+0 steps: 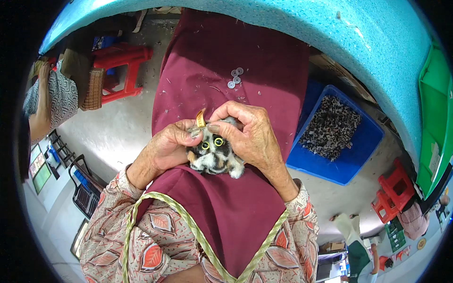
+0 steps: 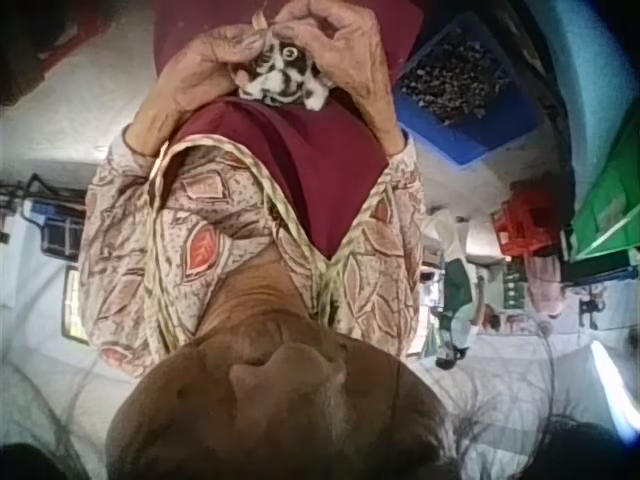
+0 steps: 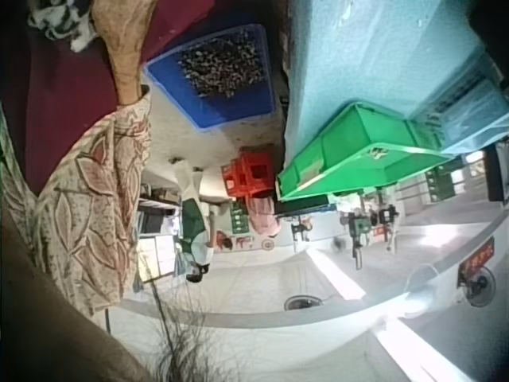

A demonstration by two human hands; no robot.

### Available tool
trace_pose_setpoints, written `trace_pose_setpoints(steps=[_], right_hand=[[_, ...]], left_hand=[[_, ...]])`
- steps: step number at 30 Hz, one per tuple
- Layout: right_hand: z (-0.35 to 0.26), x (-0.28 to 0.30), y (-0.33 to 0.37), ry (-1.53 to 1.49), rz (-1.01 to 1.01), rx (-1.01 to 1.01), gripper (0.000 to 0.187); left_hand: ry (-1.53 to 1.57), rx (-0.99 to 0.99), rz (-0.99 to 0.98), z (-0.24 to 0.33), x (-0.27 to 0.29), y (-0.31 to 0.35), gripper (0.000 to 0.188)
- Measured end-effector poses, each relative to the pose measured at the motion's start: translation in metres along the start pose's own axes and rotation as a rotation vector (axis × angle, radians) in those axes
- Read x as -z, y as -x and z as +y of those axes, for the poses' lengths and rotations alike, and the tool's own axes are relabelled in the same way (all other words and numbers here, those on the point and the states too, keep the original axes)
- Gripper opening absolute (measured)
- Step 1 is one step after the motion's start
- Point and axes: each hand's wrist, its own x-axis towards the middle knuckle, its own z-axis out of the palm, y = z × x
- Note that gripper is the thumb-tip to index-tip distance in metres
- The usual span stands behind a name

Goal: The person assembles a small leopard-print stuffed toy by hand, inserting plastic eyes and attaching a tag. They repeatedly pick up the toy, manipulate its features, and place it into a green tray on the table.

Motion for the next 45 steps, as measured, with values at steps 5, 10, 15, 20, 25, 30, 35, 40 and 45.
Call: trace_pose_setpoints(steps=[5,10,15,20,25,30,35,40,45], right_hand=[[-0.008,0.002,0.001,0.164,0.014,0.199,0.01],[-0.01,-0.001,0.002,0.067,0.074,0.02,0.01],[-0.009,-0.001,0.004,0.198,0.109,0.271,0.011],[-0.014,0.0,0.004,0.224,0.068,0.33,0.011],[-0.012,-0.008,0.007,0.231,0.08,0.367,0.012],[-0.011,-0.015,0.007,0.31,0.14,0.538,0.018],[-0.008,-0.014,0.007,0.341,0.18,0.562,0.019],[-0.016,-0.01,0.002,0.307,0.128,0.615,0.018],[-0.018,-0.012,0.003,0.263,0.157,0.479,0.012]], left_hand=[[-0.15,-0.006,0.02,0.003,0.004,0.004,0.04],[-0.082,0.021,-0.009,0.004,0.003,0.006,0.04],[-0.032,0.033,-0.062,0.0,0.0,0.008,0.042],[-0.07,0.04,-0.14,0.005,0.0,0.01,0.044],[-0.142,0.057,-0.02,0.003,-0.001,0.015,0.033],[-0.245,-0.056,-0.013,0.007,-0.003,0.021,0.027],[-0.045,-0.035,0.034,-0.005,-0.007,0.022,0.038],[-0.067,0.041,-0.053,0.004,-0.002,0.029,0.047],[-0.12,-0.061,-0.165,0.002,-0.003,0.032,0.057]])
